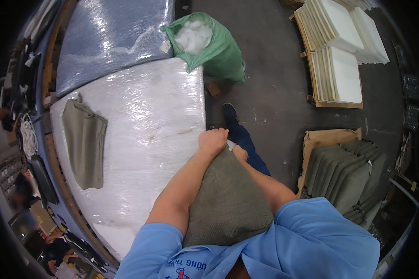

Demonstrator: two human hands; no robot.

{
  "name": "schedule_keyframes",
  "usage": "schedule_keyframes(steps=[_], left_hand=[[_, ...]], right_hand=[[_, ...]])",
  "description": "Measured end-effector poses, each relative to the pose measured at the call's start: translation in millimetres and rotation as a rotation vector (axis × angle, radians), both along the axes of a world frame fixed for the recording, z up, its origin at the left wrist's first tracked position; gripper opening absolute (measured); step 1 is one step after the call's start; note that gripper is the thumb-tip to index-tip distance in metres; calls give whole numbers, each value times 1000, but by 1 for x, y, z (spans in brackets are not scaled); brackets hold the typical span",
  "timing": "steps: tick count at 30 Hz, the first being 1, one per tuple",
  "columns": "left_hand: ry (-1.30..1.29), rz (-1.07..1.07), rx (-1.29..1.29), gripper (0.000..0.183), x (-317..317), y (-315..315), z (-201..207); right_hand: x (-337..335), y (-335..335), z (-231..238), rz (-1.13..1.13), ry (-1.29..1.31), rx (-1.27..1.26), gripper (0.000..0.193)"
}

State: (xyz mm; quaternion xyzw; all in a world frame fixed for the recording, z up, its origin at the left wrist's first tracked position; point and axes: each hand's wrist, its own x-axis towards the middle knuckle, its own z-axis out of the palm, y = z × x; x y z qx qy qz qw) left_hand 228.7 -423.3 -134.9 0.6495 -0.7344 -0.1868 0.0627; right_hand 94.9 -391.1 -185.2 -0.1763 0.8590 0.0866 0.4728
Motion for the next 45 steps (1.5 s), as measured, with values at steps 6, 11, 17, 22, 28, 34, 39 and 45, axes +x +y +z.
schedule_keyframes(steps=[6,11,17,22,28,34,39,45], left_hand=[[76,-146,-78,32,5,-17,-27],[7,-324,21,29,11,-23,-43],[40,-255,235,43,15,-26,-2],[176,-25,293,41,40,3,42],[330,94,294,24,37,28,45],[304,75,324,21,14,42,54],[246,149,328,21,10,46,45],[188,89,181,19,-5,46,48]], right_hand=[[-9,0,-43,262,-148,-83,47],[3,13,-65,557,-188,-157,44],[15,19,-63,-59,-217,-170,51],[21,7,-33,-538,-178,-167,65],[23,10,-11,-456,-175,-173,64],[-5,55,-49,140,-319,-342,60],[1,45,-57,-78,-308,-230,68],[-5,60,-56,-262,-323,-206,74]])
